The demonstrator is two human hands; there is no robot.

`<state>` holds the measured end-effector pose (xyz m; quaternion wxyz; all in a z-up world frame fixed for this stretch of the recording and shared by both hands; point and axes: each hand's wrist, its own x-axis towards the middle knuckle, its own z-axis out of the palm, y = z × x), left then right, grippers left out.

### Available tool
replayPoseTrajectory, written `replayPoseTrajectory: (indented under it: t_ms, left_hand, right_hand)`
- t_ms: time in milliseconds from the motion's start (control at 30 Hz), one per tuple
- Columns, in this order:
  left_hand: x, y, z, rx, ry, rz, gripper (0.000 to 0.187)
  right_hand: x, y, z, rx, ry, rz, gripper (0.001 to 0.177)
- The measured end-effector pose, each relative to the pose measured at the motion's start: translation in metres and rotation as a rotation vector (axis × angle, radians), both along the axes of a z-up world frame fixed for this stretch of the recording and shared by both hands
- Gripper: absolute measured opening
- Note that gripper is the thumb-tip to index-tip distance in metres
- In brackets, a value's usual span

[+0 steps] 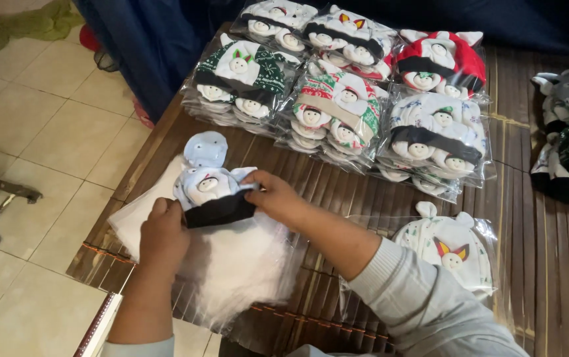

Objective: Packaging baby hats into individual plastic bags

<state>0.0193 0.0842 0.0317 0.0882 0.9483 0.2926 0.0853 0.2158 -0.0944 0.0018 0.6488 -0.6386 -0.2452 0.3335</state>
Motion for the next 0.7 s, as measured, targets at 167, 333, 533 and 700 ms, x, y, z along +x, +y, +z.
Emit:
replayPoseTrajectory:
  t_ms: [167, 333, 533, 700]
  left_hand:
    - [0.007, 0.006, 0.0, 0.192, -0.023, -0.038, 0.029]
    - [0.013, 0.013, -0.033, 0.477, -0.235, -0.022, 0.022]
    - [0.018, 0.006, -0.06, 0.561, -0.462, 0.133, 0.029]
    - [0.031, -0.058, -0.015, 0.544, -0.676, 0.149, 0.05]
  right_hand:
    - [-0.024, -0.079, 0.023, -0.257, -0.553, 0.104, 0.046]
    - [-0.037, -0.149, 0.078, -0.302, -0.676, 0.139, 0.055]
    - [-0.034, -0.251, 0.114, -0.276, -0.789, 0.121, 0.038]
    - [-0.027, -0.347, 0.08, -0.649, -0.98, -0.265, 0.044]
